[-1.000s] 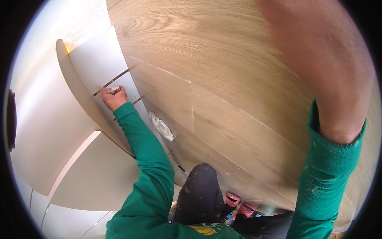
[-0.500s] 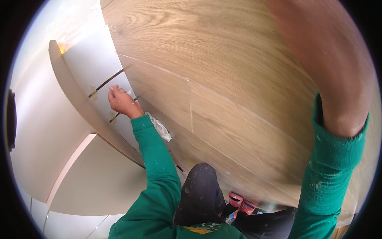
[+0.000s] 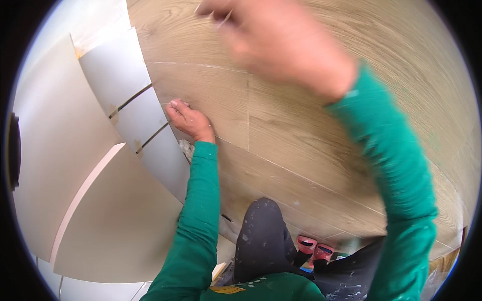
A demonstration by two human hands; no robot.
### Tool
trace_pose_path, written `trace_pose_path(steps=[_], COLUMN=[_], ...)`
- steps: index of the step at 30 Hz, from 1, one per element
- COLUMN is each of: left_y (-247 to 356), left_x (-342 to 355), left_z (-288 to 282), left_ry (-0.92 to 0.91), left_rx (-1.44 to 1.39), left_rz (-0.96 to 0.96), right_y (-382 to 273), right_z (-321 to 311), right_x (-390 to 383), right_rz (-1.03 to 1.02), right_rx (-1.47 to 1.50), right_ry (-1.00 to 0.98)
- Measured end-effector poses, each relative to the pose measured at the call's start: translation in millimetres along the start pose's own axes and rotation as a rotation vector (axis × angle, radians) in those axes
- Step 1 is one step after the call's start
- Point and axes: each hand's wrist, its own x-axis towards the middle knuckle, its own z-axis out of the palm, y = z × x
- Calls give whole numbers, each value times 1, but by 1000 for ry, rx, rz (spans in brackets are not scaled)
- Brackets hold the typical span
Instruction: The person wipes the floor with a cloth, uses a tool to scrape the floor, and applies white filler to a wooden panel before using a brush to paint a piece of furniture.
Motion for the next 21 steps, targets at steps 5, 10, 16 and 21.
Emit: trace_pose_path(steps=[5, 10, 16, 21], left_y=[8, 25, 28, 37], left_x=[-2, -11, -4, -4], left_z=[10, 18, 8, 9], left_ry=[-78, -96, -68, -90], left_rx=[103, 283, 396, 427], left_rz=[-65, -72, -102, -134], right_y=[-46, -73, -83, -85], right_z=[196, 315, 329, 326], right_x=[-6, 38, 77, 80], right_rz=[507, 620, 727, 795], right_rx=[673, 803, 793, 761], right_ry=[-17, 107, -307, -329])
